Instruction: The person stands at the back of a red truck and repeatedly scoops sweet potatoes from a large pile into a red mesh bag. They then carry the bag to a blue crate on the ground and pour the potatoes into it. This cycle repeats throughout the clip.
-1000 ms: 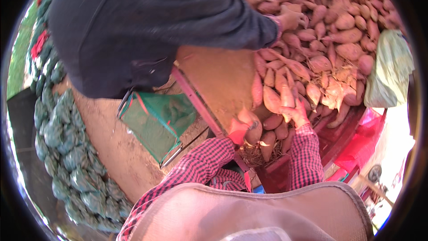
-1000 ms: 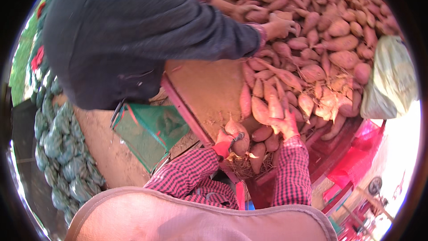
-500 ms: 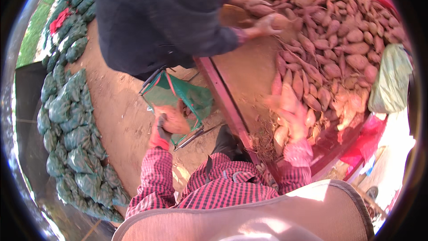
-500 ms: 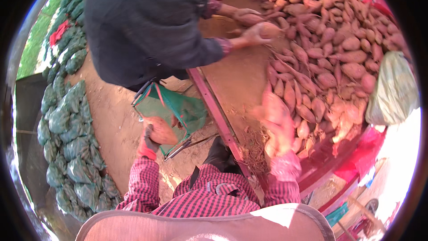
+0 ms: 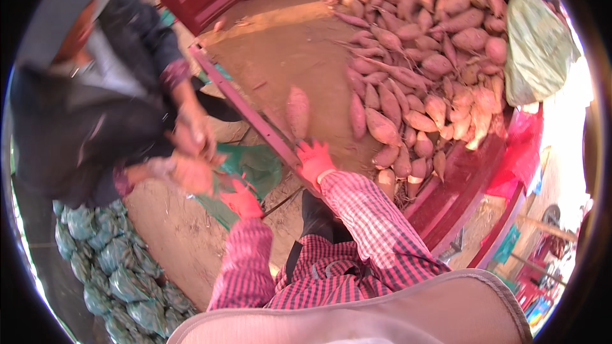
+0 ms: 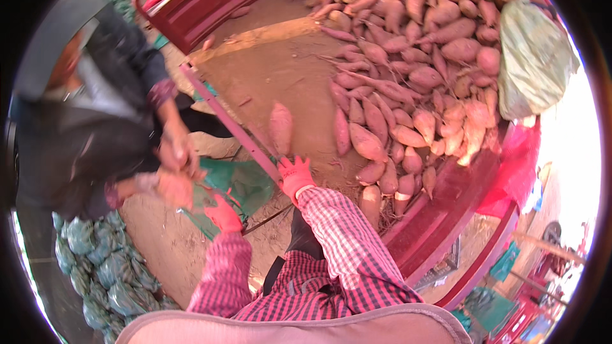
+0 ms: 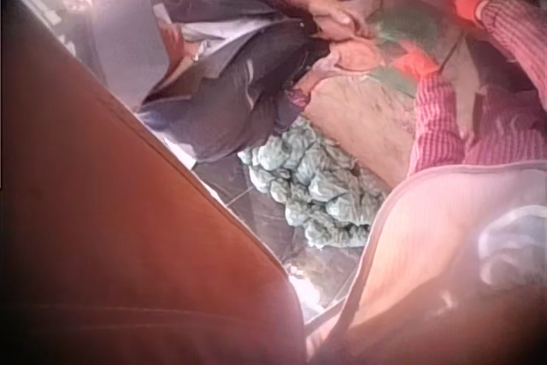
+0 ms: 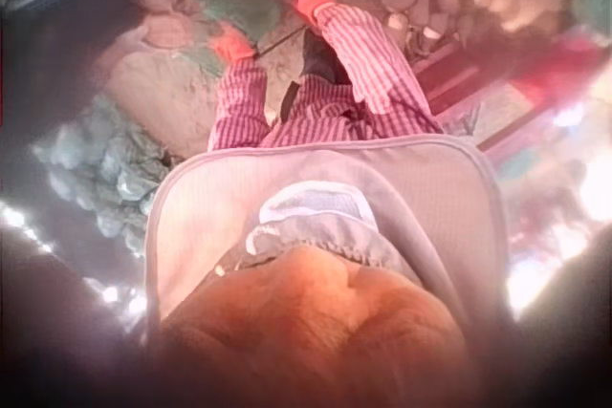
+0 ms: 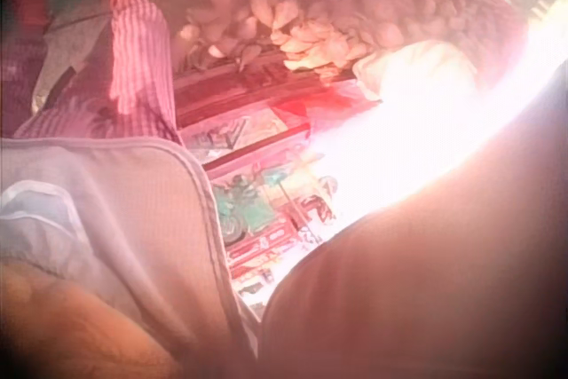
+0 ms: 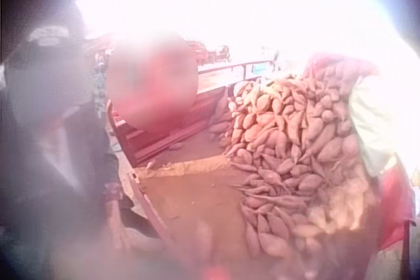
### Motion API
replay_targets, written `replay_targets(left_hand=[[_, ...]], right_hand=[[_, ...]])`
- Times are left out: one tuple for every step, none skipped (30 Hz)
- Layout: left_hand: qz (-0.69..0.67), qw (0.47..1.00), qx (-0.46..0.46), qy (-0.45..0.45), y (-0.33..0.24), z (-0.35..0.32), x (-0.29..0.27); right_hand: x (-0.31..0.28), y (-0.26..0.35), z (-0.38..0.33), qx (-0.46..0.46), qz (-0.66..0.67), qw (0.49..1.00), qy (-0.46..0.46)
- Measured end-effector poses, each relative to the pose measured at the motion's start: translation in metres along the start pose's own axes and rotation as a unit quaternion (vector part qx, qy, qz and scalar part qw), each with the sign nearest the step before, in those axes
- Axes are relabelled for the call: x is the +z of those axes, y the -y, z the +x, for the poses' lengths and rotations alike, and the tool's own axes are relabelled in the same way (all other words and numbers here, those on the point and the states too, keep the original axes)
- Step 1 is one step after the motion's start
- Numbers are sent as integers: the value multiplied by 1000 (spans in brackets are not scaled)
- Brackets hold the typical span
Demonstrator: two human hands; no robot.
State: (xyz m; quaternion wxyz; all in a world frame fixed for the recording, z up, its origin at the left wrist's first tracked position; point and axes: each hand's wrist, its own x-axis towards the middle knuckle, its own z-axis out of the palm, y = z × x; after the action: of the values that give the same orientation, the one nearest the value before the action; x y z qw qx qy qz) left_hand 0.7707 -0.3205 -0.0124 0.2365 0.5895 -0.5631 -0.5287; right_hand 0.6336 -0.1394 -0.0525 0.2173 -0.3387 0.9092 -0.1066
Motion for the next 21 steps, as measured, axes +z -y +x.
replay_targets(left_hand=[[123, 984, 123, 42, 0, -26, 13], [239, 939, 234, 83, -2, -49, 21], [292, 900, 283, 156, -8, -60, 38], [300, 899, 255, 189, -15, -66, 64], [301, 895, 249, 213, -23, -68, 91], [305, 891, 239, 235, -31, -67, 119], [318, 889, 206, 255, -37, -64, 147], [334, 886, 169, 272, -41, -60, 175], [352, 882, 137, 281, -43, -54, 200], [350, 881, 121, 294, -40, -50, 224], [350, 881, 110, 299, -35, -49, 248], [345, 882, 101, 304, -28, -47, 267], [360, 883, 94, 286, -19, -45, 280], [369, 886, 87, 269, -11, -41, 293], [389, 884, 71, 250, -5, -36, 302], [309, 913, 89, 253, -1, -32, 304], [239, 932, 99, 252, 3, -27, 298], [185, 944, 87, 261, 4, -23, 285], [126, 940, 11, 316, 0, -14, 266], [119, 926, 9, 357, -1, -9, 234], [80, 910, 37, 404, 2, -14, 189]], right_hand=[[10, -7, -6, 42, 34, 998, 16], [18, -12, -16, 78, 72, 994, 25], [24, -11, -27, 135, 162, 977, 16], [27, -18, -45, 154, 188, 969, -44], [26, -24, -63, 159, 218, 956, -116], [23, -35, -77, 173, 246, 938, -173], [17, -50, -89, 202, 195, 928, -245], [10, -69, -95, 239, 158, 909, -301], [2, -89, -98, 289, 128, 888, -333], [-6, -111, -94, 308, 65, 885, -342], [-15, -132, -87, 320, -1, 876, -360], [-23, -148, -78, 335, -21, 895, -292], [-30, -159, -68, 343, -46, 909, -233], [-38, -169, -59, 343, -64, 918, -188], [-48, -180, -51, 360, -69, 922, -127], [-58, -187, -45, 367, -67, 925, -78], [-67, -189, -41, 370, -59, 927, -20], [-75, -190, -41, 366, -73, 927, -34], [-83, -186, -45, 349, -21, 937, -21], [-91, -182, -49, 332, 27, 943, -21], [-95, -168, -58, 372, 126, 918, -55]])
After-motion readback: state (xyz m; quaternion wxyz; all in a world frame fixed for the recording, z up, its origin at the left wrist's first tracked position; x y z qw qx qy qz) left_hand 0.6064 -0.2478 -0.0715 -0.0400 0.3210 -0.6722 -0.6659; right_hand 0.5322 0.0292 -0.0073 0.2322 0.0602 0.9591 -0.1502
